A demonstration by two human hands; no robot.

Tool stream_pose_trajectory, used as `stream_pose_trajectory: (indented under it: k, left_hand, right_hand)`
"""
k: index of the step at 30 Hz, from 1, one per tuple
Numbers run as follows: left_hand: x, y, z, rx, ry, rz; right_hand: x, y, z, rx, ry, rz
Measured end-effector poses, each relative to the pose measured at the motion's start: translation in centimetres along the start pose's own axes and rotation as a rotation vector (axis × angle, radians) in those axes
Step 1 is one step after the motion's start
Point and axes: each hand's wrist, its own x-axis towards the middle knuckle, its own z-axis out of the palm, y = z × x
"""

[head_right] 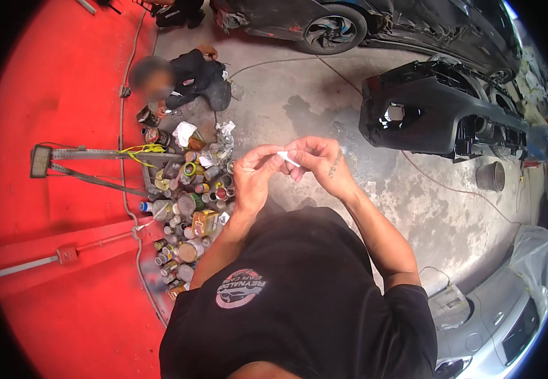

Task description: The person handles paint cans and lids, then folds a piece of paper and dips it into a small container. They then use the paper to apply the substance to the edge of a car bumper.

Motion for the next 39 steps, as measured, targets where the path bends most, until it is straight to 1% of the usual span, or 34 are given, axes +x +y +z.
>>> stream_pose_trajectory:
  k: [4,6,9,16,19,21,25,27,30,33,36,39]
  left_hand:
    - [0.0,0.0,-0.1,-0.003,0.013,0.014]
    - [-0.1,0.3,0.0,0.004,0.036,0.006]
    - [-0.1,0.6,0.1,0.058,0.025,0.036]
    - [-0.2,0.4,0.5,0.018,0.015,0.042]
    - [-0.1,0.5,0.5,-0.003,0.006,0.060]
    - [0.0,0.8,0.3,0.168,-0.021,0.130]
    - [-0.1,1.2,0.7,0.114,-0.003,0.113]
    - [-0.2,1.1,0.7,0.058,0.015,0.070]
    - [-0.2,1.1,0.4,0.038,0.001,0.037]
    - [-0.4,1.3,0.5,0.009,0.001,0.023]
    - [-0.3,1.2,0.4,-0.009,-0.014,0.013]
    - [-0.3,1.2,0.4,-0.022,-0.027,0.028]
  right_hand:
    - [0.1,0.1,0.1,-0.024,0.010,-0.019]
    - [0.1,-0.1,-0.1,-0.138,-0.009,-0.040]
    - [0.2,-0.2,-0.4,-0.180,-0.022,-0.033]
    - [0.3,-0.1,-0.5,-0.196,-0.006,-0.094]
    - [0.1,-0.6,-0.6,-0.216,0.011,-0.045]
    - [0.2,-0.8,-1.1,-0.326,-0.037,0.043]
    - [0.5,-0.5,-0.8,-0.297,-0.007,-0.034]
    - [0.5,-0.2,-0.6,-0.228,0.028,-0.117]
    - [0.4,-0.2,-0.3,-0.169,0.041,-0.149]
    - [0.3,-0.3,-0.5,-0.231,0.021,-0.146]
    - [0.2,-0.6,-0.5,-0.196,0.008,-0.121]
    - [0.3,-0.4,-0.5,-0.180,0.012,-0.140]
